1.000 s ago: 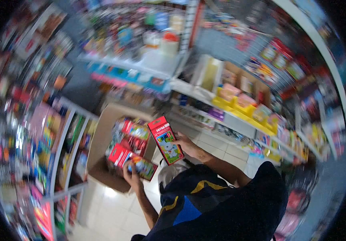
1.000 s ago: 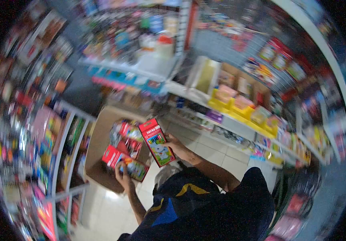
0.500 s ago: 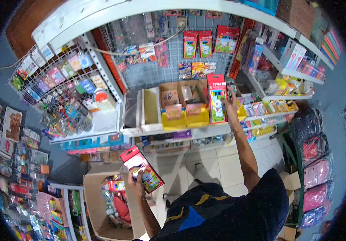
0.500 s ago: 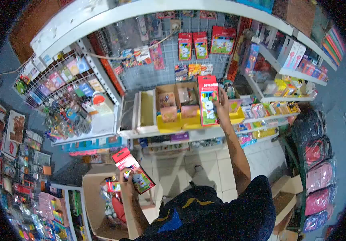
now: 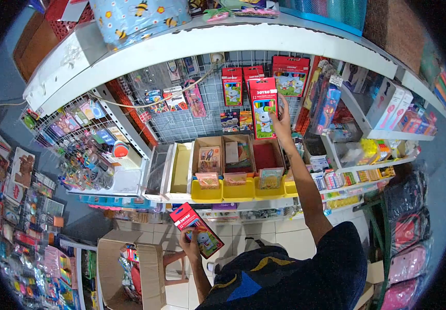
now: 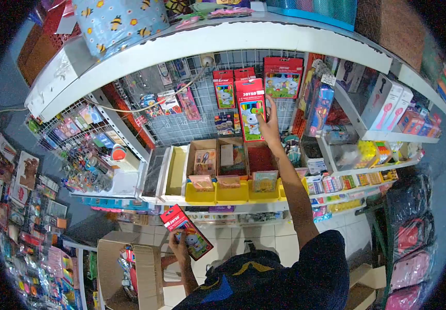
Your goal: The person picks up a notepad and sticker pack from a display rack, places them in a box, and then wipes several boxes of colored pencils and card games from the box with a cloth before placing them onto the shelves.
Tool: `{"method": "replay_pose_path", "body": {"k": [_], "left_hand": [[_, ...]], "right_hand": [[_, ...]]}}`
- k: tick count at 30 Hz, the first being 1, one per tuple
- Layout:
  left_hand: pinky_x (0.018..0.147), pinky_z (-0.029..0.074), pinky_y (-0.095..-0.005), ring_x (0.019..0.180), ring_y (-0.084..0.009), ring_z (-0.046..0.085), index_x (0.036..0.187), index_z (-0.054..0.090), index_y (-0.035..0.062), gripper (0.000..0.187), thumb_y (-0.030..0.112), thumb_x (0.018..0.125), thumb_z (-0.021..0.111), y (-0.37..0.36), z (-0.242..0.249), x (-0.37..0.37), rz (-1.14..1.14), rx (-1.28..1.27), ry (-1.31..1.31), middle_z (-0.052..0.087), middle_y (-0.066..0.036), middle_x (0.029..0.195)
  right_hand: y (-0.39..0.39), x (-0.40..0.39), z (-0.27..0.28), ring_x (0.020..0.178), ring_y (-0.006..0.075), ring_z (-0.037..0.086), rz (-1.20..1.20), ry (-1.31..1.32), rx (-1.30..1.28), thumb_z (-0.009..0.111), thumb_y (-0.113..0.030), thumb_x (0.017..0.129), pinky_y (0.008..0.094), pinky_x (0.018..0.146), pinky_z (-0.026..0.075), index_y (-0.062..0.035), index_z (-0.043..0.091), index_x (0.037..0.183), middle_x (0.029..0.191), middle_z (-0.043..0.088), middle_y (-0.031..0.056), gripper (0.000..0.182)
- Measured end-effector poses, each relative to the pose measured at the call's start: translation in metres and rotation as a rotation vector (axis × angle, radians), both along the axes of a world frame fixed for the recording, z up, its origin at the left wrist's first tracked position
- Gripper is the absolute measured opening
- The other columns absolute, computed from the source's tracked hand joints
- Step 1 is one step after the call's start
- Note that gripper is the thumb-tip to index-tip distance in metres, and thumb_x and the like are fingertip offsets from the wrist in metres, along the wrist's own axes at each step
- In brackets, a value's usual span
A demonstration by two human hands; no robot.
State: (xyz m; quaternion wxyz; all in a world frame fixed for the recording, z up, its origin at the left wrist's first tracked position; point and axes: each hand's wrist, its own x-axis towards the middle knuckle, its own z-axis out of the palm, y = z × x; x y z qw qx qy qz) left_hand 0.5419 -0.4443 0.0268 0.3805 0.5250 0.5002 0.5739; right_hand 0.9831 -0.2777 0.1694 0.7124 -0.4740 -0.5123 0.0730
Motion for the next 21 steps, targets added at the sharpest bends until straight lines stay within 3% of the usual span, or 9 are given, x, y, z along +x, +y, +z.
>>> {"method": "replay_pose_path", "body": {"k": [3,7,12,14,15,17,18,20,21], "left_hand": [[0.074,0.043,-0.0266,0.08,-0.0134,0.054,0.086,0.06,0.0026,0.006,0.002,0.082,0.065,0.003,0.007,0.009,0.015,0.01,0.041,0.06,-0.004,0.086],[0.075,0.043,-0.0273,0.081,-0.0139,0.055,0.086,0.06,0.0019,0.005,0.002,0.082,0.064,0.013,-0.006,0.007,0.003,-0.014,0.04,0.06,-0.005,0.086],[0.074,0.044,-0.0277,0.08,-0.014,0.055,0.085,0.06,0.0017,0.004,0.002,0.082,0.064,0.028,-0.026,0.002,-0.014,-0.116,-0.006,0.061,-0.005,0.086],[0.074,0.044,-0.0278,0.079,-0.0137,0.055,0.085,0.06,0.0017,0.004,0.002,0.082,0.064,0.035,-0.029,0.004,-0.014,-0.113,-0.08,0.061,-0.005,0.086],[0.074,0.044,-0.0279,0.079,-0.0137,0.055,0.085,0.06,0.0017,0.004,0.002,0.082,0.064,0.038,-0.03,0.004,-0.015,-0.07,-0.014,0.061,-0.005,0.086],[0.074,0.045,-0.028,0.079,-0.0136,0.055,0.085,0.061,0.0018,0.004,0.001,0.082,0.064,0.036,-0.006,0.013,-0.008,0.002,0.121,0.061,-0.005,0.086],[0.074,0.045,-0.0279,0.079,-0.0136,0.055,0.085,0.061,0.002,0.004,0.001,0.082,0.064,0.034,-0.003,0.014,-0.004,-0.032,0.099,0.061,-0.005,0.086],[0.073,0.044,-0.0276,0.079,-0.0137,0.055,0.085,0.061,0.0023,0.004,0.0,0.082,0.063,0.033,0.003,0.018,0.003,-0.095,0.052,0.06,-0.005,0.086],[0.072,0.044,-0.0264,0.079,-0.0129,0.054,0.085,0.061,0.0031,0.004,0.001,0.083,0.064,0.031,0.007,0.023,-0.023,-0.106,-0.135,0.06,-0.003,0.085]], "right_hand": [[-0.002,0.003,-0.014,0.128,0.0243,0.041,-0.032,-0.148,-0.018,0.053,-0.003,0.09,0.0359,0.104,0.032,-0.0085,0.026,0.144,0.14,0.041,0.0139,0.061],[-0.008,-0.009,-0.023,0.105,0.0157,0.054,-0.077,-0.06,-0.02,0.054,-0.001,0.09,0.0292,0.09,0.042,-0.0089,0.029,0.144,0.12,0.054,0.0108,0.06],[0.018,0.007,-0.022,0.097,0.0168,0.057,-0.181,-0.048,-0.002,0.055,0.0,0.088,0.0277,0.085,0.044,-0.0136,0.033,0.142,0.111,0.057,0.0108,0.06],[0.036,0.015,-0.022,0.097,0.0171,0.057,-0.108,0.099,0.043,0.056,0.001,0.087,0.0275,0.085,0.044,-0.0135,0.034,0.142,0.109,0.057,0.0102,0.06],[0.045,0.019,-0.02,0.097,0.0166,0.057,-0.025,0.213,0.054,0.057,0.0,0.087,0.0267,0.084,0.044,-0.0133,0.034,0.141,0.113,0.056,0.0091,0.061],[0.079,0.039,-0.028,0.1,0.0148,0.055,-0.153,0.094,0.083,0.059,0.003,0.086,0.0275,0.085,0.044,-0.0121,0.036,0.14,0.119,0.055,0.0089,0.061],[0.094,0.048,-0.029,0.102,0.0138,0.055,-0.217,0.034,0.099,0.06,0.004,0.085,0.0278,0.085,0.044,-0.0114,0.037,0.139,0.121,0.055,0.0087,0.061],[0.113,0.062,-0.027,0.096,0.0139,0.057,-0.092,0.158,0.103,0.062,0.008,0.082,0.0265,0.081,0.046,-0.0122,0.04,0.138,0.112,0.06,0.0066,0.064],[0.129,0.072,-0.034,0.094,0.0138,0.059,-0.089,0.247,0.043,0.063,0.01,0.079,0.0259,0.08,0.046,-0.0115,0.041,0.137,0.106,0.063,0.0056,0.065]]}}
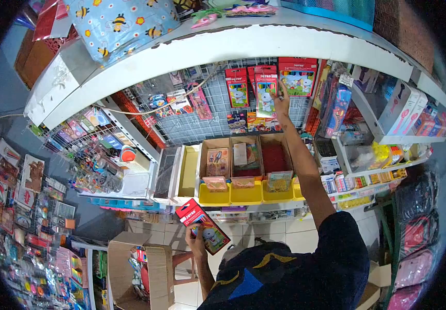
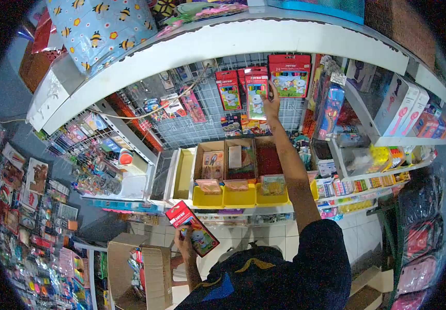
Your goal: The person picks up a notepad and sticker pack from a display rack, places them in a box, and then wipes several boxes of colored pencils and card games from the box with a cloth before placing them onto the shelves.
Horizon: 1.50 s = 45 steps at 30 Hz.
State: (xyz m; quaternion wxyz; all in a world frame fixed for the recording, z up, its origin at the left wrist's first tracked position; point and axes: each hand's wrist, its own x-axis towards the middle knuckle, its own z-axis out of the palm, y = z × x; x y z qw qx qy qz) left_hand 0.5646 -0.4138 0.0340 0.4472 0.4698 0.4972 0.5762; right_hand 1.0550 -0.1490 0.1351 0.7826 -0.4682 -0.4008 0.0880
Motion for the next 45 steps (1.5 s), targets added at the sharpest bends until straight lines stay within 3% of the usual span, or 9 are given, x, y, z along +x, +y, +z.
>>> {"method": "replay_pose_path", "body": {"k": [7,10,15,21,27,29,31,39,45], "left_hand": [[0.076,0.04,-0.0237,0.085,-0.0099,0.05,0.092,0.059,0.0051,0.009,0.007,0.086,0.065,-0.002,0.017,0.02,-0.107,-0.022,-0.053,0.054,-0.002,0.091],[0.078,0.04,-0.0241,0.085,-0.0105,0.049,0.094,0.057,0.005,0.012,0.007,0.086,0.065,0.01,0.045,0.037,-0.172,0.078,0.062,0.054,-0.002,0.092],[0.088,0.039,-0.0282,0.098,-0.0142,0.046,0.11,0.045,0.0044,0.032,0.005,0.085,0.065,0.046,0.056,0.073,-0.326,0.174,0.026,0.046,-0.005,0.104],[0.096,0.037,-0.0336,0.11,-0.0223,0.046,0.123,0.029,0.0002,0.053,0.006,0.086,0.066,0.061,0.076,0.115,-0.476,0.254,-0.054,0.04,-0.012,0.119],[0.09,0.044,-0.0384,0.112,-0.026,0.048,0.131,0.029,0.0016,0.061,0.012,0.085,0.068,0.064,-0.032,0.045,-0.518,0.339,0.65,0.037,-0.016,0.128],[0.09,0.045,-0.0426,0.111,-0.0287,0.05,0.133,0.031,0.0061,0.057,0.022,0.089,0.064,0.036,-0.033,0.013,-0.671,-0.486,0.182,0.042,-0.016,0.126],[0.089,0.046,-0.0445,0.106,-0.03,0.053,0.13,0.038,0.0099,0.049,0.034,0.092,0.057,0.01,-0.078,-0.032,-0.582,-0.737,-0.551,0.048,-0.015,0.122],[0.09,0.045,-0.0452,0.113,-0.0289,0.049,0.119,0.048,0.0117,0.038,0.036,0.09,0.055,-0.138,-0.309,-0.166,0.466,-0.905,-1.123,0.05,-0.009,0.124],[0.086,0.048,-0.0442,0.106,-0.0286,0.055,0.112,0.054,0.0079,0.034,0.031,0.088,0.058,-0.222,-0.303,-0.153,0.299,-0.941,-0.61,0.058,-0.009,0.112]], "right_hand": [[0.004,0.002,-0.058,0.092,0.0156,0.058,-0.261,0.053,0.01,0.068,0.0,0.081,0.0293,0.08,0.047,-0.003,0.043,0.133,0.096,0.061,0.0065,0.058],[-0.121,-0.104,0.013,0.102,0.0183,0.053,0.25,0.062,-0.356,0.068,-0.012,0.084,0.0302,0.09,0.044,-0.0007,0.039,0.133,0.111,0.053,0.0091,0.058],[-0.215,-0.218,-0.026,0.108,0.0223,0.052,0.942,0.055,-0.351,0.066,-0.017,0.087,0.0357,0.097,0.041,-0.0105,0.011,0.146,0.126,0.046,0.0133,0.081],[-0.215,-0.217,-0.033,0.12,0.0202,0.047,0.6,0.078,-0.148,0.062,-0.002,0.086,0.0335,0.099,0.041,-0.0112,0.01,0.146,0.139,0.038,0.0131,0.08],[-0.152,-0.151,0.021,0.127,0.0172,0.04,0.395,-0.223,-0.107,0.06,-0.005,0.089,0.0313,0.103,0.036,-0.009,0.025,0.144,0.142,0.037,0.0104,0.066],[-0.134,-0.143,0.055,0.125,0.0165,0.042,0.4,-0.245,-0.054,0.06,-0.006,0.089,0.0308,0.102,0.036,-0.0087,0.025,0.144,0.141,0.039,0.0101,0.065],[-0.091,-0.122,0.046,0.124,0.0171,0.043,0.386,-0.278,0.008,0.061,-0.006,0.089,0.031,0.102,0.036,-0.0086,0.026,0.144,0.14,0.04,0.0104,0.065],[-0.022,-0.117,0.055,0.121,0.019,0.046,0.343,-0.29,0.064,0.06,0.002,0.086,0.0288,0.098,0.038,-0.0102,0.028,0.144,0.136,0.044,0.0117,0.067],[-0.005,-0.1,0.039,0.123,0.0179,0.045,0.286,-0.289,-0.012,0.056,0.008,0.083,0.0279,0.097,0.038,-0.0106,0.03,0.142,0.137,0.042,0.0107,0.067]]}}
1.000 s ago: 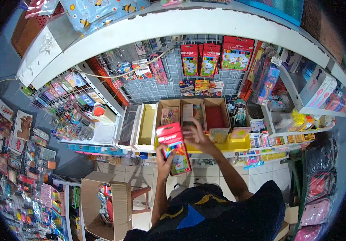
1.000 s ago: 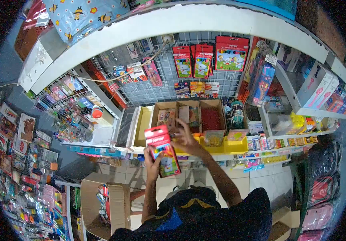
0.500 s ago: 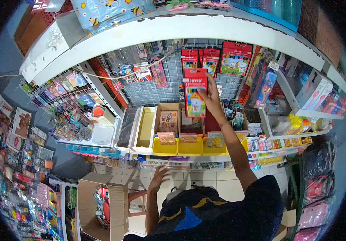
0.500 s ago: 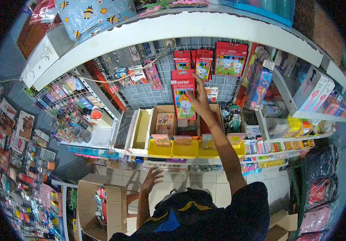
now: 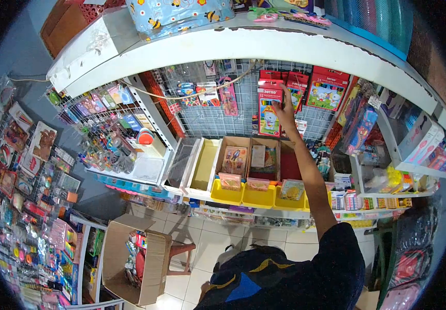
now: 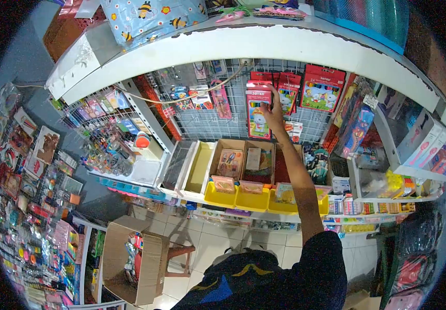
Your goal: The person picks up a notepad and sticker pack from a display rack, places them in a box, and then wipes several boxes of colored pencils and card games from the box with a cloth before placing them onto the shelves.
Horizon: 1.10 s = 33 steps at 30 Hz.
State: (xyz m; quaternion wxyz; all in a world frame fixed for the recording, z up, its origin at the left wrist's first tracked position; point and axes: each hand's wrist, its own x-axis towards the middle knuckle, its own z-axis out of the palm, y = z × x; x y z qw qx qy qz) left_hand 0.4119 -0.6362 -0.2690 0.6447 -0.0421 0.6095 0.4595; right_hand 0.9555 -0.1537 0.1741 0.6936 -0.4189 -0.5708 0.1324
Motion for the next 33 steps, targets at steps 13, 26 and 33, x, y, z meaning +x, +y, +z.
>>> {"method": "replay_pose_path", "body": {"k": [13,26,33], "left_hand": [[0.084,0.049,-0.0426,0.102,-0.028,0.057,0.109,0.056,0.0065,0.032,0.029,0.087,0.059,0.025,0.027,0.035,-0.323,-0.052,0.335,0.06,-0.01,0.107],[0.083,0.049,-0.0411,0.099,-0.0274,0.059,0.106,0.057,0.0051,0.031,0.028,0.086,0.06,-0.067,0.03,0.037,-0.444,-0.193,0.452,0.062,-0.01,0.102],[0.082,0.05,-0.0402,0.097,-0.0271,0.06,0.105,0.058,0.0044,0.03,0.027,0.085,0.061,-0.104,-0.003,-0.007,-0.529,-0.18,0.582,0.063,-0.01,0.1]], "right_hand": [[0.11,0.043,-0.034,0.087,0.0225,0.058,-0.408,-0.101,0.004,0.062,0.005,0.076,0.032,0.069,0.048,-0.0091,0.04,0.13,0.114,0.054,0.0129,0.06],[-0.062,-0.099,-0.113,0.117,0.0321,0.047,-0.281,-0.222,-0.201,0.065,-0.01,0.084,0.0427,0.1,0.037,-0.0004,0.043,0.127,0.127,0.048,0.0195,0.049],[-0.247,-0.278,-0.307,0.083,0.0213,0.06,0.638,-0.349,-0.71,0.062,-0.013,0.084,0.0341,0.076,0.048,-0.0034,0.059,0.104,0.096,0.061,0.011,0.022]]}}
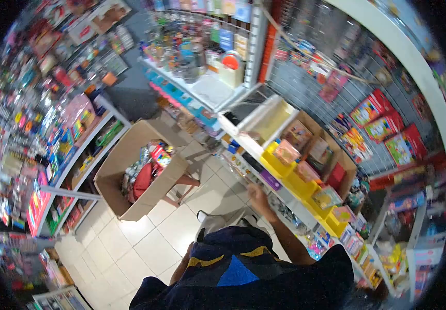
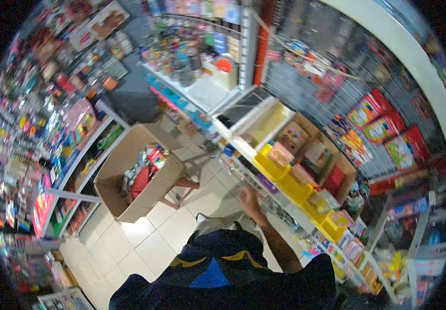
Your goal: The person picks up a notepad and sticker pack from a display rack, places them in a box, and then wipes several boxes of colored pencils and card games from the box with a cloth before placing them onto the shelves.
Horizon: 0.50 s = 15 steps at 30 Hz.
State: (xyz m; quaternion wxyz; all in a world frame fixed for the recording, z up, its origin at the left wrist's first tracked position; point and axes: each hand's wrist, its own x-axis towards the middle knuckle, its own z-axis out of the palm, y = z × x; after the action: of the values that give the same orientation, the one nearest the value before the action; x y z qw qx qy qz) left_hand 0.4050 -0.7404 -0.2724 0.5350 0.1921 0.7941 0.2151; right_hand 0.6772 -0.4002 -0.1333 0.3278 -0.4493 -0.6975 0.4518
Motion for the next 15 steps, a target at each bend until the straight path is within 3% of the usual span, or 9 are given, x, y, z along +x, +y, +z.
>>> {"method": "replay_pose_path", "body": {"k": [1,4,6,7,9,11,15], "left_hand": [[0.082,0.05,-0.0401,0.097,-0.027,0.06,0.105,0.058,0.0043,0.03,0.027,0.085,0.061,-0.005,-0.008,-0.01,-0.032,0.041,0.045,0.063,-0.01,0.099],[0.082,0.05,-0.0398,0.096,-0.0269,0.06,0.104,0.059,0.004,0.03,0.027,0.085,0.061,-0.015,-0.031,-0.044,-0.042,0.21,0.219,0.064,-0.01,0.098],[0.082,0.05,-0.0395,0.096,-0.0268,0.061,0.103,0.059,0.0038,0.03,0.027,0.085,0.061,-0.02,-0.042,-0.064,0.052,0.334,0.355,0.064,-0.01,0.097],[0.078,0.051,-0.0332,0.086,-0.0239,0.064,0.094,0.061,0.0,0.021,0.016,0.081,0.063,-0.016,-0.016,-0.064,0.243,0.369,0.38,0.065,-0.01,0.085],[0.074,0.051,-0.0327,0.082,-0.0234,0.063,0.1,0.06,0.0006,0.02,0.005,0.081,0.062,-0.009,0.015,-0.084,0.451,0.489,0.422,0.064,-0.011,0.089],[0.07,0.05,-0.0345,0.077,-0.0234,0.062,0.104,0.057,0.001,0.024,-0.002,0.081,0.059,0.0,0.053,-0.095,0.605,0.544,0.637,0.061,-0.012,0.092],[0.088,0.043,-0.0402,0.1,-0.0312,0.054,0.113,0.051,0.0016,0.032,0.0,0.082,0.059,0.01,0.115,-0.126,0.582,0.478,0.949,0.056,-0.016,0.107]], "right_hand": [[-0.014,-0.024,0.001,0.089,0.0215,0.06,0.235,-0.074,-0.175,0.062,-0.013,0.085,0.0336,0.08,0.048,-0.0035,0.058,0.104,0.098,0.061,0.0113,0.021],[-0.038,-0.089,0.047,0.091,0.0256,0.061,0.822,-0.31,-0.216,0.06,-0.013,0.085,0.0359,0.081,0.048,-0.0057,0.059,0.106,0.099,0.061,0.0135,0.022],[-0.039,-0.132,0.03,0.093,0.0283,0.061,0.891,-0.335,-0.132,0.06,-0.014,0.085,0.0374,0.082,0.048,-0.0065,0.06,0.107,0.101,0.061,0.0148,0.023],[-0.037,-0.151,0.019,0.093,0.0296,0.06,0.916,-0.344,-0.096,0.06,-0.015,0.084,0.0381,0.083,0.048,-0.0069,0.06,0.107,0.102,0.06,0.0154,0.024],[-0.028,-0.188,0.016,0.094,0.0303,0.06,0.975,-0.263,0.021,0.059,-0.014,0.084,0.0385,0.082,0.048,-0.0058,0.061,0.104,0.103,0.061,0.0158,0.021],[-0.015,-0.236,0.047,0.091,0.0302,0.061,0.981,-0.212,0.083,0.058,-0.013,0.085,0.0379,0.08,0.049,-0.0048,0.062,0.102,0.1,0.063,0.0149,0.019],[0.014,-0.329,0.072,0.084,0.0299,0.064,0.846,-0.128,0.098,0.059,-0.013,0.085,0.0372,0.075,0.05,-0.0031,0.063,0.099,0.091,0.066,0.0147,0.017]]}}
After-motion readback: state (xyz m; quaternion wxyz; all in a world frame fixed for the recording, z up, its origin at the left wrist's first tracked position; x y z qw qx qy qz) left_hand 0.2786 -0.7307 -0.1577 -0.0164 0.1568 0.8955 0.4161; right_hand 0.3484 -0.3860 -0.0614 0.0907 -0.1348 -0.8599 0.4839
